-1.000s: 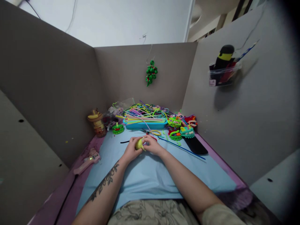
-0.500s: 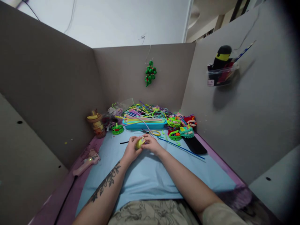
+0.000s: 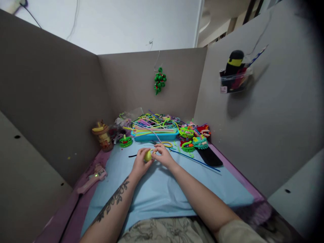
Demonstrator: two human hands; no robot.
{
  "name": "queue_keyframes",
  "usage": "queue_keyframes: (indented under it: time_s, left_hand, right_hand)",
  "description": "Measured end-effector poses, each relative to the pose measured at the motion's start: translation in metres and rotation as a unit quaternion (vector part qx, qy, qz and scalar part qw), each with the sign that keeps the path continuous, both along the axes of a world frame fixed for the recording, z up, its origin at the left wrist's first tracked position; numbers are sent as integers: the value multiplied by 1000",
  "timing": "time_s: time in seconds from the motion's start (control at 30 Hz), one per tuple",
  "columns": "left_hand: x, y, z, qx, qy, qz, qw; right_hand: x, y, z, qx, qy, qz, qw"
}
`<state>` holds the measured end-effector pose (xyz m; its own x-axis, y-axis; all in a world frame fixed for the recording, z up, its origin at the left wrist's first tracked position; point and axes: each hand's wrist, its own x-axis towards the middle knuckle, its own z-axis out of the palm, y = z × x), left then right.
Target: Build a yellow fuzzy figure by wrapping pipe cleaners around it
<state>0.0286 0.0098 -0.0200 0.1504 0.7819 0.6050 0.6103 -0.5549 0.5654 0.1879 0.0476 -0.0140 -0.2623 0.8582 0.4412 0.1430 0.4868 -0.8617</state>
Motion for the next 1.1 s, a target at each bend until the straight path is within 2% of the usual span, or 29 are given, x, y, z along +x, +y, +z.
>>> queue_keyframes:
  time_s: [0.27,0.37,0.5,0.6,0.67,0.87,1.1]
  left_hand:
    - [0,-2,1,13,18,20,1000]
    - [-1,-2,-1,5,21,1,1000]
    - [0,0,-3,-15,25,-38,999]
    - [0,1,-2,-24,18,-65,997]
    - [0,1,-2,-25,5,-74,997]
    - [-1,3,-3,-27,-21,-63,997]
    - [2,0,3,-48,-33,-115,992]
  right_hand:
    - [-3,-1,-2,9,-26,-16,999]
    - [-1,-2,0,62,-64,-42,995]
    - [5,-6,6,168,-139,-61,974]
    - [8,-7,9,210,-162,-64,962]
    - [8,-5,9,209,-152,-66,964]
    - [10,2,8,141,-108,-74,981]
    - [11,-2,11,160,-109,-66,979]
